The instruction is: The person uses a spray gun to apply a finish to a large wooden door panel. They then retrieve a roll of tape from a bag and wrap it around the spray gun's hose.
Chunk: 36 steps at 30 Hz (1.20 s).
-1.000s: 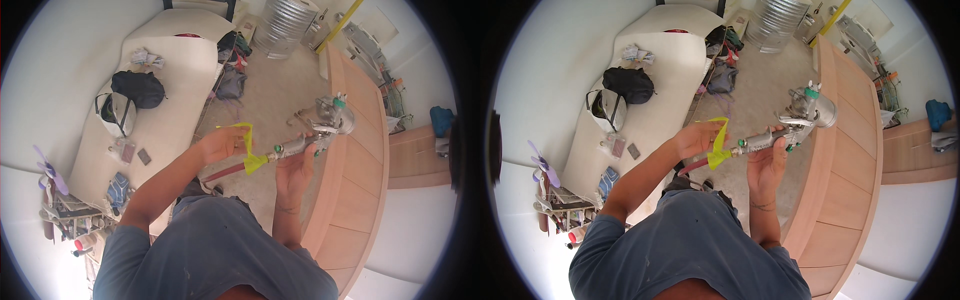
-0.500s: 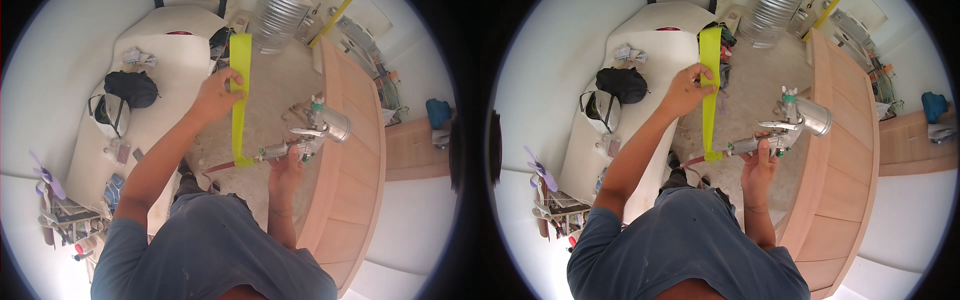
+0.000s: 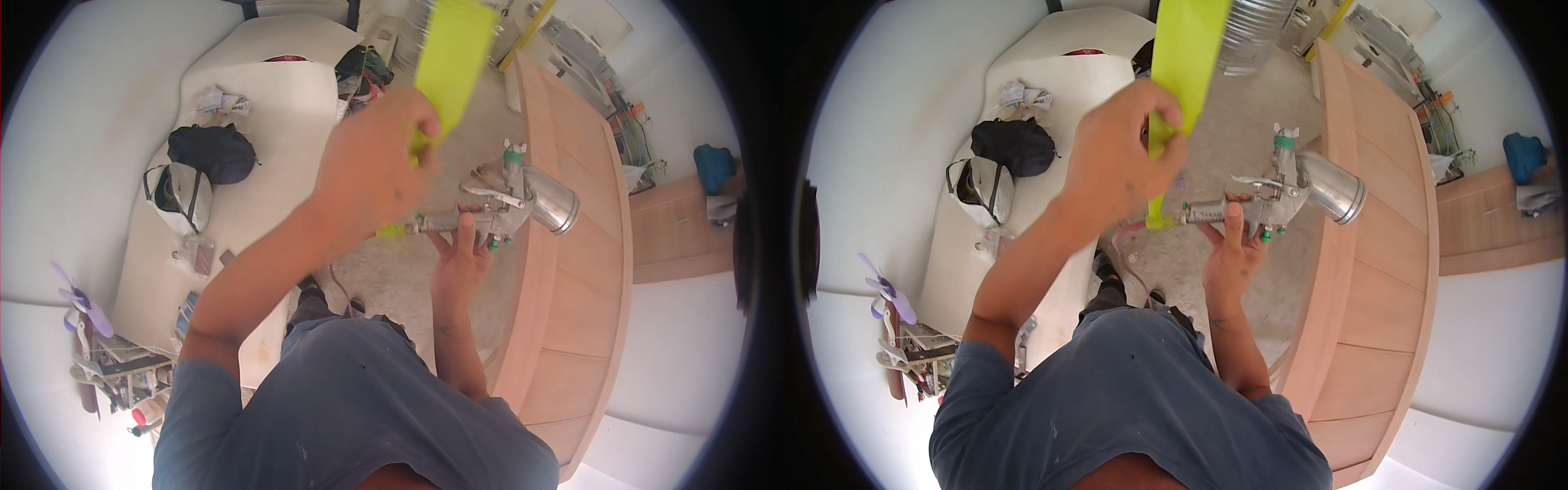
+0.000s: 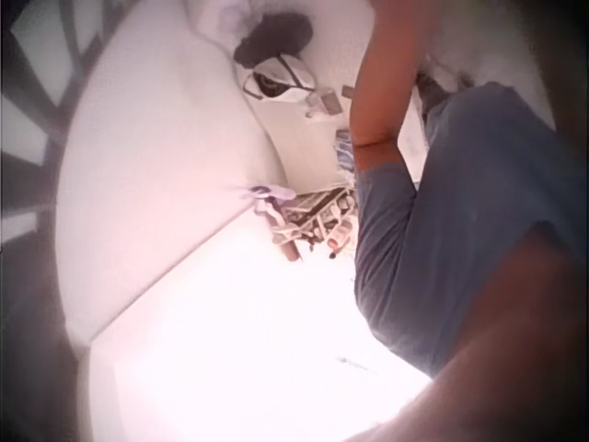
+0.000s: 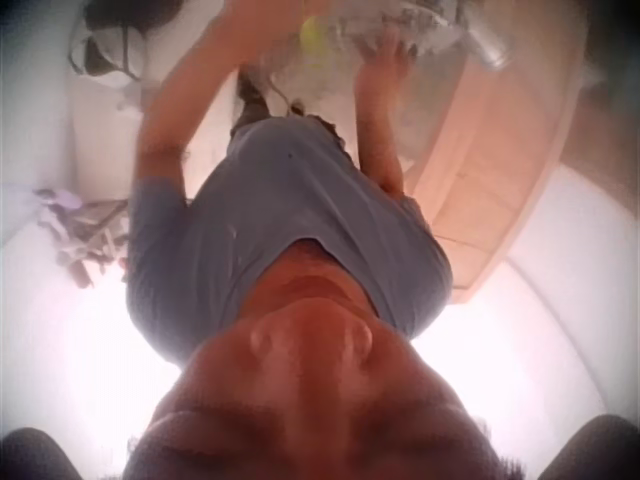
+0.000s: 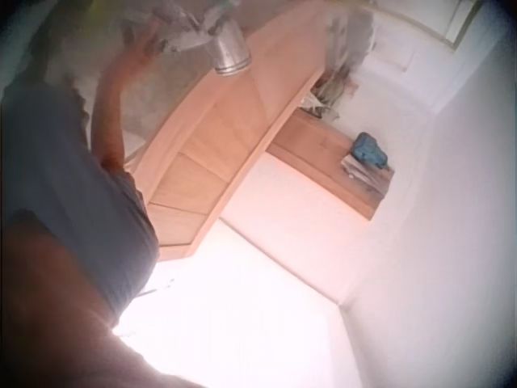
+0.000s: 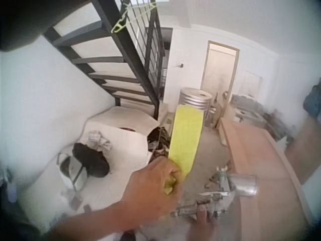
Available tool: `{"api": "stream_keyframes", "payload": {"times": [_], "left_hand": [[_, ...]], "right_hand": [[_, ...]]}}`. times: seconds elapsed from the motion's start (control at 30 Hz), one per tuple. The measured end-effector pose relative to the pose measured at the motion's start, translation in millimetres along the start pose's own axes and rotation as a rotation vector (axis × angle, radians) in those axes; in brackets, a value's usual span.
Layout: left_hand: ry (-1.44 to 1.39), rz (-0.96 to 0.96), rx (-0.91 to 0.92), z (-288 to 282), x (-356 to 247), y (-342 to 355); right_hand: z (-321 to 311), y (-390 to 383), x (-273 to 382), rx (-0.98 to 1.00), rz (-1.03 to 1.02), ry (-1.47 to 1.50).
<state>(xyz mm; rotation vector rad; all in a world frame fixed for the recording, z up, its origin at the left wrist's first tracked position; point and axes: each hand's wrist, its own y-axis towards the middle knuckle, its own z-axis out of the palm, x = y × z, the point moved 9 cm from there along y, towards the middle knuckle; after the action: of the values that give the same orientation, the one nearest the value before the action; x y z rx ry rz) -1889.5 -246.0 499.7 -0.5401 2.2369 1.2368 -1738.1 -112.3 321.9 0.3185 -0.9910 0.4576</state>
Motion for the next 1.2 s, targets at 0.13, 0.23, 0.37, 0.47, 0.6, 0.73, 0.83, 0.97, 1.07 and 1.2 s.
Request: {"api": "stream_keyframes", "payload": {"times": [0.13,0.23,0.37,0.47,0.6,0.73,0.83,0.97,1.07,1.2], "left_hand": [[0.255,0.462,0.171,8.3,-79.1,-64.9],[0.183,0.67,0.253,32.5,-82.7,-134.8],[0.16,0.642,0.306,51.6,-36.9,-175.3],[0.117,0.671,0.301,81.3,-3.5,-201.6],[0.149,0.733,0.318,115.0,35.6,-253.6],[0.162,0.171,0.439,103.8,102.8,-262.3],[-0.46,-0.472,-0.041,62.1,101.4,-210.9],[-0.518,-0.646,0.012,83.0,70.4,-159.0],[-0.679,-0.792,0.016,99.7,74.8,-160.4],[-0.694,-0.513,-0.029,112.8,81.6,-169.1]], "right_hand": [[-5.2,16.0,-6.9,-0.024,-0.054,0.024],[13.0,27.6,9.5,-0.111,-0.044,0.067],[16.7,54.9,12.5,-0.039,-0.047,0.159],[20.2,70.9,17.2,0.019,-0.043,0.214],[28.8,76.9,19.2,0.034,-0.005,0.272],[30.4,66.4,26.9,0.019,-0.002,0.31],[26.3,57.6,29.3,0.03,-0.009,0.319],[25.0,46.5,23.6,0.026,0.024,0.249],[23.7,36.7,21.9,-0.024,0.016,0.21],[14.5,21.1,20.8,-0.067,0.064,0.19]]}}
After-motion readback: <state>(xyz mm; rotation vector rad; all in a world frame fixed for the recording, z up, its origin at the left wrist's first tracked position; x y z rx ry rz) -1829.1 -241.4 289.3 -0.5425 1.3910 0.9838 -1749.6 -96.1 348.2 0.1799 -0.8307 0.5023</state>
